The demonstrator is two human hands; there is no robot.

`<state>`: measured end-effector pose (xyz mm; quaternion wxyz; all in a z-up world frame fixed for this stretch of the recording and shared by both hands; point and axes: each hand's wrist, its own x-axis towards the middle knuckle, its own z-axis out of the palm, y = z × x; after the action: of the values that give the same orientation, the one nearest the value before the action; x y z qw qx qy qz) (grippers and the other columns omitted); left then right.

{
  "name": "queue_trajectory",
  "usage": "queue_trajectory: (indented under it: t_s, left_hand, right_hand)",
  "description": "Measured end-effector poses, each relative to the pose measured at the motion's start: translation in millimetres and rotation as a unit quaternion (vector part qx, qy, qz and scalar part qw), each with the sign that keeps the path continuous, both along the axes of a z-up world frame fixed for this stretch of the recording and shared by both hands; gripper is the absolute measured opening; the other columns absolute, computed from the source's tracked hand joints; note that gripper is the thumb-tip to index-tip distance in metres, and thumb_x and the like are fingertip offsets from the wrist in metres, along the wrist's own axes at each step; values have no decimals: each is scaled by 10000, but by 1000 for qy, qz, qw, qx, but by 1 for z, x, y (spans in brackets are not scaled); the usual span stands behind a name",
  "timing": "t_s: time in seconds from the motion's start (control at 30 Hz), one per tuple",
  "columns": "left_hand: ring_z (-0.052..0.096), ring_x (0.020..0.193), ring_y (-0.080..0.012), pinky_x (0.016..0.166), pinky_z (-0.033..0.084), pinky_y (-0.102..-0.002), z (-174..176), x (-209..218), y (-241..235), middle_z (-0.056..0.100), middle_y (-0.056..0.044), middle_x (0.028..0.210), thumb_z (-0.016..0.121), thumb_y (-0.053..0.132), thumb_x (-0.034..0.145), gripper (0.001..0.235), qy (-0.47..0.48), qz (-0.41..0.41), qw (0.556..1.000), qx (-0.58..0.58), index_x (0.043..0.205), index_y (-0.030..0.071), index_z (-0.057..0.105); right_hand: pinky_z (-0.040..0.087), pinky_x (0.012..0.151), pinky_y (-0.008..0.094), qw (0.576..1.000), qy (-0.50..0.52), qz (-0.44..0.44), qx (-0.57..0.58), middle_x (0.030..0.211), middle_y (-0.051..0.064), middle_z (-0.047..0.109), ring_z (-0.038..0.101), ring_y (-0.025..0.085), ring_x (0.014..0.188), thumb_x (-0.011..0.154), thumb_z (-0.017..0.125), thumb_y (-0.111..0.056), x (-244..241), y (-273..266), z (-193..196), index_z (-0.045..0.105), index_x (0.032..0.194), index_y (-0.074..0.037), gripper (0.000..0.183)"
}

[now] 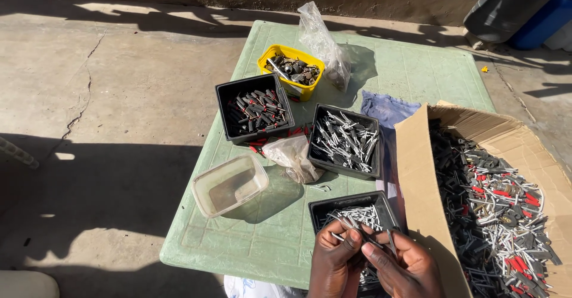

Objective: The person repeatedly picks metal fasteners from a cardboard box and places them into a small black tray on a green table. The hands handle the fasteners one by one, occasionally adjusting their orientation before placing them in the tray.

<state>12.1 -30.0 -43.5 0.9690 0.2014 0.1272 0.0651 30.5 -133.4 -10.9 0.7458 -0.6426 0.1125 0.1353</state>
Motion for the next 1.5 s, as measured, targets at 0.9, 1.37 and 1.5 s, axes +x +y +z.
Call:
queue_trajectory:
  t_s: [0.9, 1.37, 1.5]
  left_hand:
    - [395, 534, -107, 501, 303, -258, 3, 0, -7, 419, -31, 606, 747, 310, 936, 357, -7, 20, 998, 65, 799, 5, 621]
    - [404, 515, -97, 485, 295, -257, 7, 1, -1, 452, -30, 643, 715, 289, 966, 307, 6, 12, 1000, 27, 848, 19, 628]
    - [359, 473, -81, 480, 241, -251, 13, 0, 3, 468, -22, 561, 724, 228, 935, 275, 28, -21, 999, 19, 935, -48, 717]
  right_hand:
    - [613, 838, 281, 972, -46, -41, -225, 823, 129, 842, 749, 129, 905, 769, 862, -48, -10, 3, -3, 864, 982, 51, 235]
    - [621, 914, 281, 975, -115, -69, -178, 937, 177, 872, 805, 191, 954, 784, 796, 10, -19, 19, 20, 831, 1042, 55, 265]
    - [633, 893, 285, 971, -143, -41, -190, 968, 153, 889, 787, 143, 952, 813, 749, 5, -13, 11, 19, 836, 1012, 50, 221]
